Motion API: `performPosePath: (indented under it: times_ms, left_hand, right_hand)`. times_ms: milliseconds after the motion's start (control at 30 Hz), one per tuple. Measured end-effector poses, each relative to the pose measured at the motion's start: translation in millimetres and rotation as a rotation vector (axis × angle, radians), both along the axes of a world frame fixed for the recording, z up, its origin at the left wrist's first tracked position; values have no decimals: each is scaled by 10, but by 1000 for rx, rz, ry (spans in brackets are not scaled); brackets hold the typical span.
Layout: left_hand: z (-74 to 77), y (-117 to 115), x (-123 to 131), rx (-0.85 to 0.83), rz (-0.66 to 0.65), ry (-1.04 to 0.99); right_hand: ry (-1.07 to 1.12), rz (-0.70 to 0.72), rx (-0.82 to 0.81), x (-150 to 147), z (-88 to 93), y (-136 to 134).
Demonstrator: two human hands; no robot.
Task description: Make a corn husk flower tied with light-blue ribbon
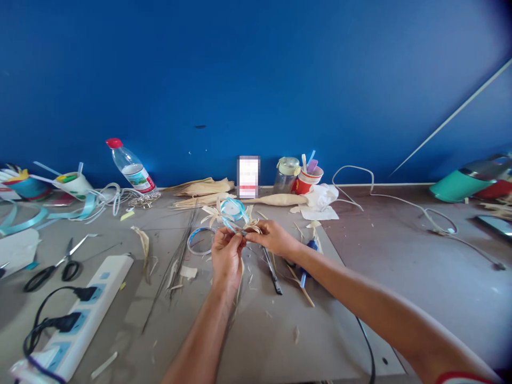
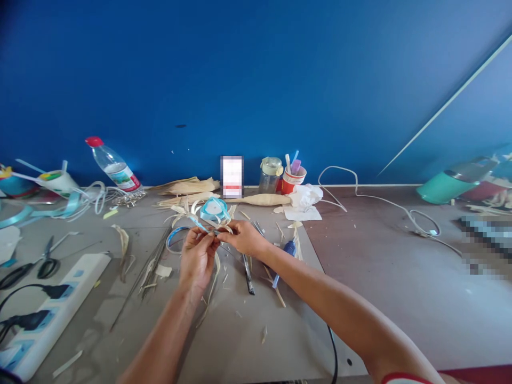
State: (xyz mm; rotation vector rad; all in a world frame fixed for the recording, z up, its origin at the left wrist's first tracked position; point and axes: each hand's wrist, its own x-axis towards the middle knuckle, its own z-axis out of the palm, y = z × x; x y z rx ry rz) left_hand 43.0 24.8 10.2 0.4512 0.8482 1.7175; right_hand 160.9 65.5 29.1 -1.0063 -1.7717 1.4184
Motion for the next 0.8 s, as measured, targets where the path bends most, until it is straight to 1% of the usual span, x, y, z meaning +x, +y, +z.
performPosePath:
  times_ms: [67, 200, 267, 300, 433, 500, 567, 700, 733, 800]
  left_hand:
    - [-1, 1, 9, 6, 4, 19]
    - [16, -7, 21, 20, 5, 59]
    - [25, -14, 27, 19, 8, 78]
    - [27, -16, 30, 23, 10, 83]
    - [10, -18, 31, 29, 10, 73]
    - [-6, -15, 23, 27, 15, 62]
    - [-18, -12, 17, 36, 20, 47]
    - [-20, -9, 24, 55, 13, 41]
    - [-18, -8, 29, 58, 14, 50]
    - [-14, -4, 36, 54, 25, 75]
  right_hand:
    - [70, -42, -11, -25, -1, -6]
    - [191, -77, -120, -49, 4, -24]
    - [149, -83, -148, -39, -9, -24]
    - [103, -91, -135, -30, -22, -20]
    - [-93, -167, 9, 25, -89, 0]
    - [-156, -186, 50, 58, -89, -1]
    - [-153, -159, 63, 87, -54, -17]
    - [86, 14, 31, 91, 35, -60]
    - [113, 32, 10, 78, 39, -65]
    - [85, 6, -18, 43, 19, -68]
